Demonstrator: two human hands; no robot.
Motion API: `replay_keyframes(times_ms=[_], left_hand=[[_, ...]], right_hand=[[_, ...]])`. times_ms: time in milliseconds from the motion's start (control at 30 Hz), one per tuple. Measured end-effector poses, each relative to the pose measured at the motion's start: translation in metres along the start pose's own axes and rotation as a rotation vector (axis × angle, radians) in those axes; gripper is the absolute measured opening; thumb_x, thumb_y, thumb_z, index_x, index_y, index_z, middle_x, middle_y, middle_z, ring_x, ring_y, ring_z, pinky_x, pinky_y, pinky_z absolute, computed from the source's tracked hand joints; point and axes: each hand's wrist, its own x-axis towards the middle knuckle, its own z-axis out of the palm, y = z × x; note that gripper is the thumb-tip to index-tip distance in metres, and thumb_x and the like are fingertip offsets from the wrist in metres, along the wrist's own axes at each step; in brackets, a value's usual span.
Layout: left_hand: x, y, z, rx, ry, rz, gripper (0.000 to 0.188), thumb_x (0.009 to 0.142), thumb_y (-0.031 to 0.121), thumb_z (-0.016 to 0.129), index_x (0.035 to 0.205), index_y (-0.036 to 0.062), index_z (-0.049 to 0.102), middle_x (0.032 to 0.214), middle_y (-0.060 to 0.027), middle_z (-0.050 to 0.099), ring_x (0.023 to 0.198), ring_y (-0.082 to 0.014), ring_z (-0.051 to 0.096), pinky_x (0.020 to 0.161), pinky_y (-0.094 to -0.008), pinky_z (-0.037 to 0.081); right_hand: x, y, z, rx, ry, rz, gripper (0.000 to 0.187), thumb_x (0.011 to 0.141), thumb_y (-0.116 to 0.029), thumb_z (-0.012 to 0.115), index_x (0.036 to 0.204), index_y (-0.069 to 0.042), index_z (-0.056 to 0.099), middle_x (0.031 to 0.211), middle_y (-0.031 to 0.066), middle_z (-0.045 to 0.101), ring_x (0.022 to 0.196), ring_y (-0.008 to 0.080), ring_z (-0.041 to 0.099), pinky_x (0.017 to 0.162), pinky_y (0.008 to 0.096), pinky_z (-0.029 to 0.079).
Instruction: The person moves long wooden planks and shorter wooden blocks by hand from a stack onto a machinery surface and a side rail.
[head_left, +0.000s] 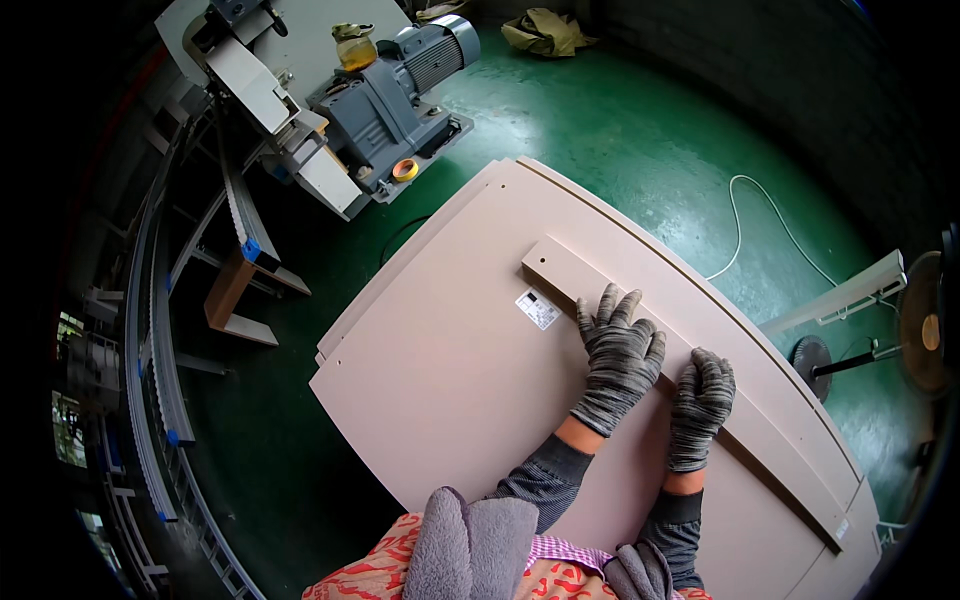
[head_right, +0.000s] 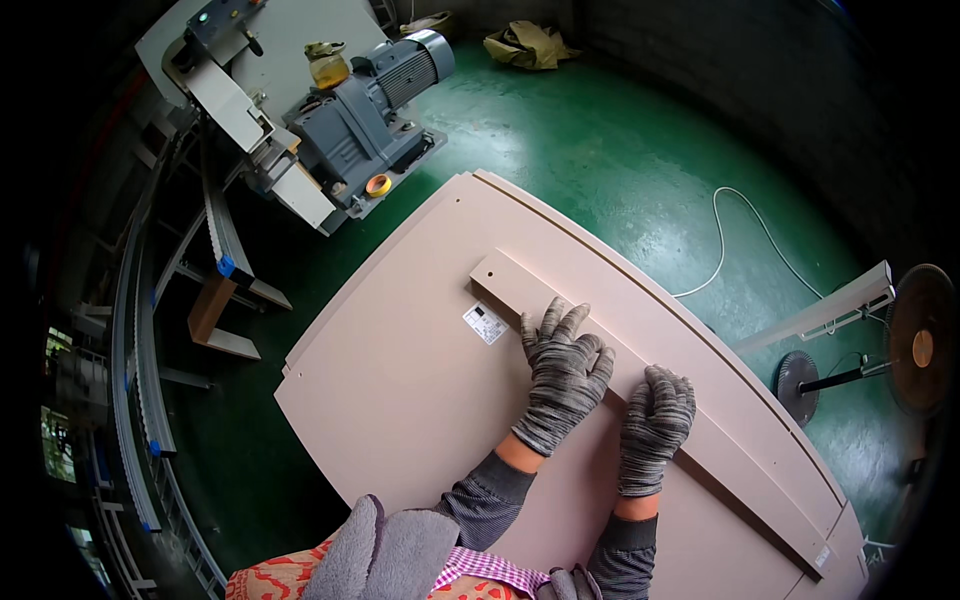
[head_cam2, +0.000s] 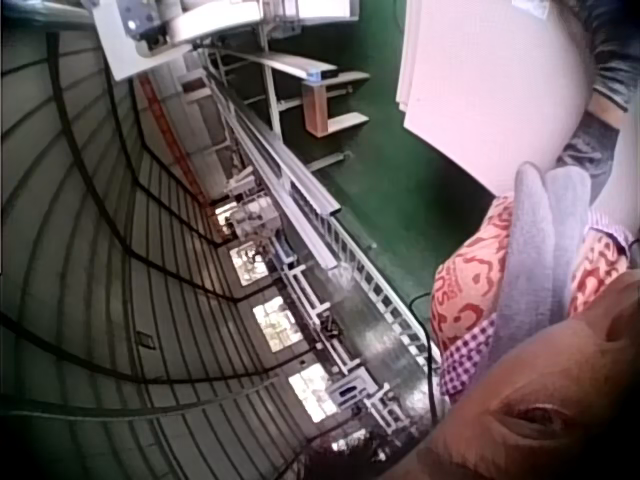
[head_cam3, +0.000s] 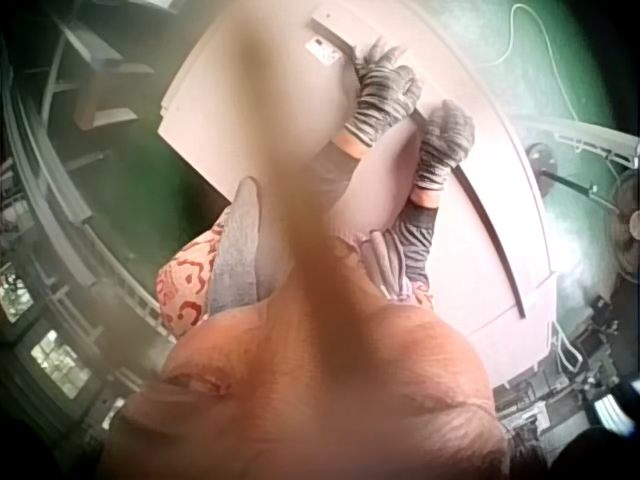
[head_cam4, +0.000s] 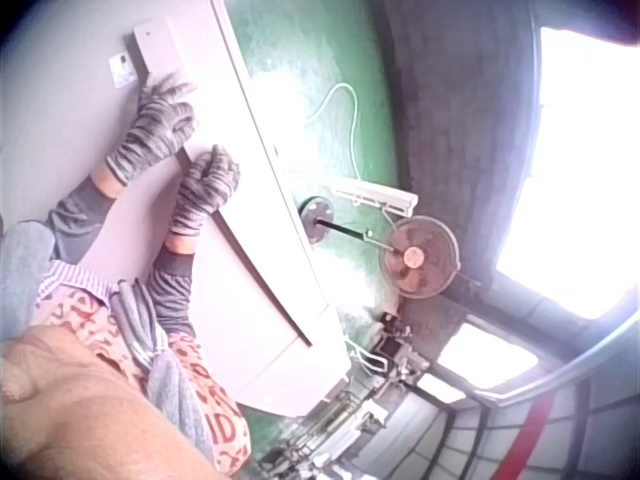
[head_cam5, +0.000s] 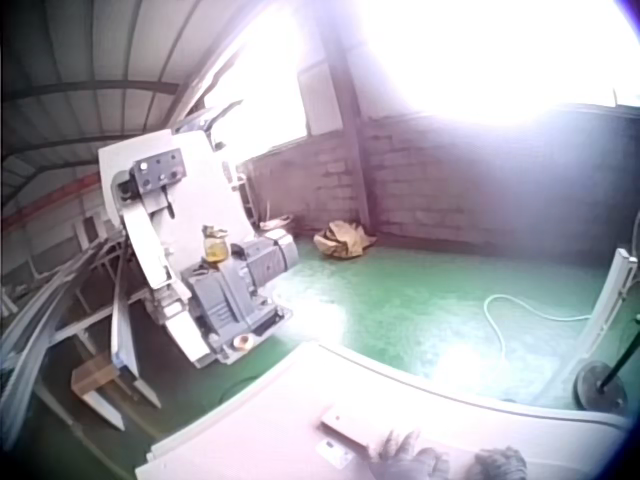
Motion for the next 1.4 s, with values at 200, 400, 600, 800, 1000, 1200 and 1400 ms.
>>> replay_keyframes(times_ms=[200, 400, 600, 800, 1000, 1200, 1400], left_hand=[[-0.0019, -0.0020, 0.0023, 0.013, -0.017, -0.011, 0.016, 0.077, 0.024, 0.070, 0.074, 0.0084, 0.067, 0.127, -0.0178, 0.059, 0.131, -0.0402, 0.042, 0.113, -0.0668, 0.011], [-0.0030, -0.0039, 0.0041, 0.013, -0.014, -0.025, 0.017, 0.077, 0.024, 0.071, 0.074, 0.0084, 0.067, 0.126, -0.0185, 0.060, 0.131, -0.0409, 0.042, 0.113, -0.0671, 0.011], [-0.0018, -0.0022, 0.0026, 0.003, 0.003, -0.009, 0.017, 0.077, 0.024, 0.071, 0.074, 0.0082, 0.067, 0.127, -0.0186, 0.060, 0.130, -0.0413, 0.043, 0.113, -0.0671, 0.011], [-0.0010, -0.0020, 0.0024, -0.001, -0.013, -0.010, 0.016, 0.077, 0.024, 0.071, 0.074, 0.0086, 0.067, 0.127, -0.0179, 0.060, 0.130, -0.0407, 0.043, 0.113, -0.0664, 0.012], [-0.0011, -0.0022, 0.0010, -0.001, -0.021, 0.007, 0.017, 0.078, 0.025, 0.069, 0.074, 0.0083, 0.067, 0.127, -0.0177, 0.060, 0.130, -0.0402, 0.043, 0.113, -0.0661, 0.012], [-0.0011, -0.0025, 0.0022, 0.006, -0.002, -0.003, 0.017, 0.078, 0.025, 0.070, 0.076, 0.0082, 0.067, 0.128, -0.0185, 0.058, 0.130, -0.0406, 0.043, 0.113, -0.0660, 0.013], [-0.0007, -0.0016, 0.0019, 0.013, 0.010, -0.013, 0.017, 0.077, 0.024, 0.071, 0.077, 0.0080, 0.067, 0.129, -0.0184, 0.058, 0.130, -0.0410, 0.043, 0.114, -0.0653, 0.013]], right_hand=[[0.0003, -0.0018, -0.0009, 0.002, 0.005, -0.001, 0.022, 0.078, 0.001, 0.062, 0.099, -0.004, 0.069, 0.099, 0.0143, 0.069, 0.097, 0.0332, 0.064, 0.104, 0.0472, 0.043], [-0.0009, -0.0007, 0.0009, -0.014, 0.024, -0.027, 0.022, 0.078, 0.001, 0.063, 0.098, -0.003, 0.069, 0.099, 0.0142, 0.069, 0.097, 0.0331, 0.064, 0.103, 0.0467, 0.043], [0.0001, 0.0001, 0.0008, -0.020, 0.027, -0.027, 0.022, 0.077, 0.001, 0.063, 0.098, -0.003, 0.069, 0.098, 0.0142, 0.069, 0.097, 0.0336, 0.064, 0.102, 0.0459, 0.044], [-0.0001, 0.0001, 0.0010, -0.030, 0.036, -0.040, 0.022, 0.077, 0.001, 0.063, 0.098, -0.003, 0.070, 0.098, 0.0142, 0.069, 0.097, 0.0336, 0.064, 0.101, 0.0454, 0.044], [-0.0007, -0.0001, 0.0012, -0.037, 0.037, -0.036, 0.022, 0.078, 0.001, 0.063, 0.098, -0.004, 0.070, 0.098, 0.0141, 0.069, 0.096, 0.0330, 0.064, 0.102, 0.0457, 0.044], [-0.0006, 0.0009, 0.0007, -0.035, 0.031, -0.040, 0.022, 0.078, 0.001, 0.063, 0.098, -0.004, 0.070, 0.098, 0.0141, 0.070, 0.097, 0.0331, 0.064, 0.103, 0.0463, 0.044], [-0.0005, 0.0002, 0.0004, -0.034, 0.030, -0.039, 0.022, 0.078, 0.001, 0.063, 0.099, -0.004, 0.069, 0.099, 0.0143, 0.070, 0.098, 0.0333, 0.064, 0.104, 0.0464, 0.043]])
